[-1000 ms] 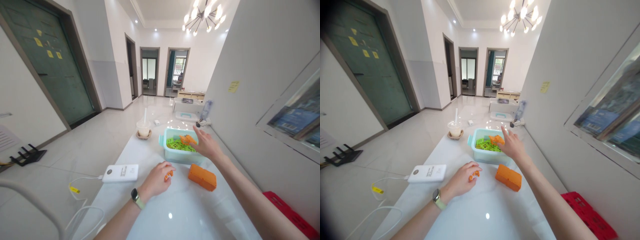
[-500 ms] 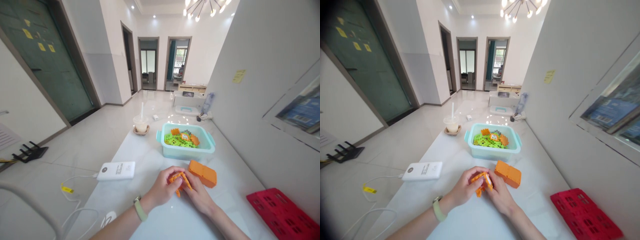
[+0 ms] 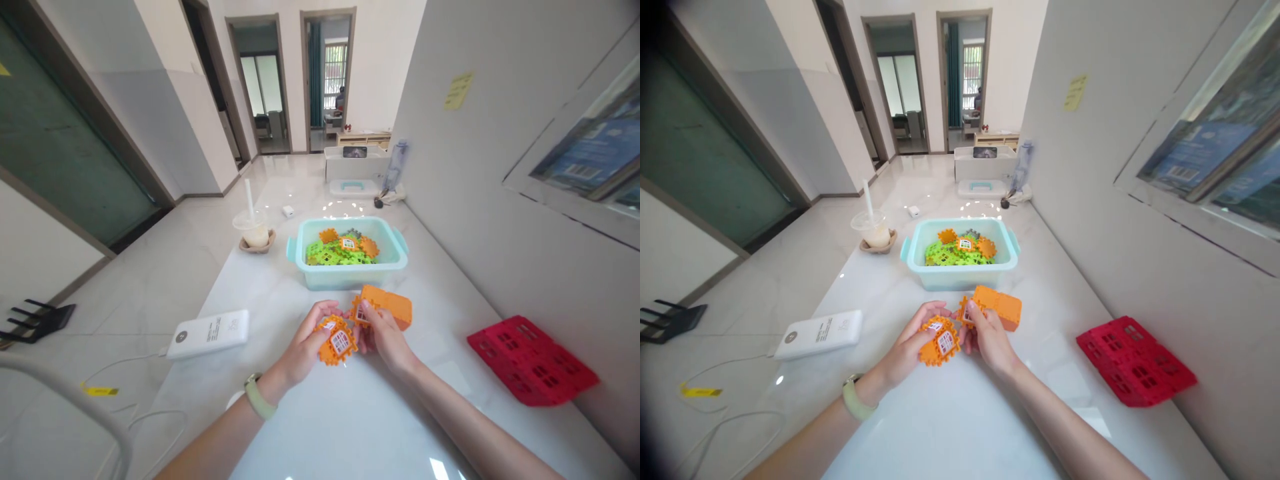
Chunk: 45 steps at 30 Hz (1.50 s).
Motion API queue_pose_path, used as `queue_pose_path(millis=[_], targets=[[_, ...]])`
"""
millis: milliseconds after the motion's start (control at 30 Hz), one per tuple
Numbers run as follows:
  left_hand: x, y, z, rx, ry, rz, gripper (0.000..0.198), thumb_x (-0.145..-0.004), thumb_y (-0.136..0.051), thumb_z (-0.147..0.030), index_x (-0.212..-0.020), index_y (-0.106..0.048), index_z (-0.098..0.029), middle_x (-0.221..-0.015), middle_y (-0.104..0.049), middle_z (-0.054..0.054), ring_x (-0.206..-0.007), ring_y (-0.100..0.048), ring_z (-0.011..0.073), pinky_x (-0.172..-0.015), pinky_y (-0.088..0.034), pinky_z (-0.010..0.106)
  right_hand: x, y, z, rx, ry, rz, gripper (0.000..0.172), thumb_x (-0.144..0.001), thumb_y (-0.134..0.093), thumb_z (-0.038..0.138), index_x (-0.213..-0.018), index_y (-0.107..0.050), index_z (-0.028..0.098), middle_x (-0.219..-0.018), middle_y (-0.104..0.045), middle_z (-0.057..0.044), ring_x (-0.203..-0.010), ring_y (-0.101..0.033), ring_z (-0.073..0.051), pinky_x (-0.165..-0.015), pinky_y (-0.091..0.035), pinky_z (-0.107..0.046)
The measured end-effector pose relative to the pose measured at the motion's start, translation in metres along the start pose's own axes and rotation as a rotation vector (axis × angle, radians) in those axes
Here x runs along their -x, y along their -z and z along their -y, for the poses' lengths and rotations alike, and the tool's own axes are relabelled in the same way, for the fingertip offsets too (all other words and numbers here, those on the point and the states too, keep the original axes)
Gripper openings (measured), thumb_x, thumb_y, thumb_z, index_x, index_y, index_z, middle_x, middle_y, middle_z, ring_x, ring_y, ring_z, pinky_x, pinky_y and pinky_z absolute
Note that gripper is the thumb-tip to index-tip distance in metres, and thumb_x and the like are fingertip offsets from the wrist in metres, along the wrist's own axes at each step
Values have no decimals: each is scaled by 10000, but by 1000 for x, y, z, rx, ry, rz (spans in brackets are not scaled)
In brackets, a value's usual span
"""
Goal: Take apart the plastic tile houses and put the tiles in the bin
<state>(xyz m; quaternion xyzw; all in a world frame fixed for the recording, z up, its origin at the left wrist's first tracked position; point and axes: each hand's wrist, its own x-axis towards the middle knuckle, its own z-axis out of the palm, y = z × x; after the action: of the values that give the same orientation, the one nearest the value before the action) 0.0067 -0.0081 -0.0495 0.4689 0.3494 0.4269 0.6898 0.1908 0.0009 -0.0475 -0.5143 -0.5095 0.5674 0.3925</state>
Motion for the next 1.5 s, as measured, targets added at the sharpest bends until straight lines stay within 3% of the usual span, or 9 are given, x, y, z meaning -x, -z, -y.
queue_pose_path(millis=[100, 200, 333, 500, 700, 1033, 1267, 1367, 1500], targets=[[-2, 3, -2, 56, 11, -46, 328, -883, -608, -261, -1207, -565, -227, -1177, -601, 68, -949, -625, 203, -852, -507, 330, -3, 6, -1, -138, -32, 4, 605, -879, -479, 708, -940, -670, 138, -585, -615, -14, -426, -532, -130, -413, -324, -228], [-2, 3, -1, 7, -73, -84, 279, -923, -610, -336, -1174, -603, -212, -1149, -632, 77, -968, -624, 213, -867, -502, 326, 2, -2, 1, -215, -20, 165, 579, -871, -533, 685, -1066, -640, 151, -734, -659, -38, -559, -627, -161, -426, -407, -224], [0, -8, 5, -42, -112, -72, 327, -951, -580, -438, -1180, -635, -211, -1331, -563, 101, -1106, -583, 252, -850, -524, 305, 10, -23, -1, -296, 25, 249, 466, -858, -617, 624, -1012, -633, 184, -778, -663, -35, -660, -653, -183, -449, -487, -236], [-2, -18, 9, 144, 1, 14, 421, -929, -592, -492, -1245, -599, -213, -1389, -511, 140, -617, -585, 118, -505, -503, 277, 5, -28, -8, -352, -9, 221, 529, -908, -537, 627, -777, -662, 130, -618, -662, -58, -514, -623, -149, -408, -462, -208], [-6, -12, 8, 271, -40, -106, 307, -896, -671, -451, -1074, -536, -241, -1310, -580, 98, -919, -650, 201, -658, -539, 282, 6, -29, -5, -657, -201, 174, 381, -897, -636, 494, -964, -668, 120, -712, -706, -64, -514, -641, -110, -415, -489, -154], [-5, -13, 7, 87, -153, -195, 422, -805, -770, -285, -1084, -456, -244, -1211, -589, 86, -929, -679, 206, -787, -563, 336, 5, -32, -11, -630, -49, -128, 487, -816, -690, 597, -1110, -544, 236, -797, -687, -3, -560, -644, -164, -467, -538, -271], [2, -14, 6, -71, -272, -282, 302, -868, -712, -332, -1048, -494, -225, -1083, -659, 76, -894, -658, 182, -792, -538, 296, 16, -32, 4, -605, -187, 352, 463, -859, -654, 551, -1086, -633, 149, -879, -703, -78, -731, -705, -185, -496, -570, -224], [1, -14, 2, -91, -197, -258, 263, -899, -661, -427, -959, -536, -203, -1007, -676, 80, -818, -655, 177, -705, -531, 268, 19, -32, 5, -555, -198, 394, 413, -819, -741, 435, -1091, -633, 144, -854, -697, -61, -731, -704, -161, -494, -550, -178], [-4, -10, -6, 235, -60, -280, 314, -838, -732, -423, -952, -519, -223, -907, -657, 24, -699, -622, 129, -595, -486, 204, 19, -26, 3, -381, -144, 497, 380, -784, -769, 354, -1062, -630, 133, -886, -705, -80, -751, -710, -186, -492, -554, -198]])
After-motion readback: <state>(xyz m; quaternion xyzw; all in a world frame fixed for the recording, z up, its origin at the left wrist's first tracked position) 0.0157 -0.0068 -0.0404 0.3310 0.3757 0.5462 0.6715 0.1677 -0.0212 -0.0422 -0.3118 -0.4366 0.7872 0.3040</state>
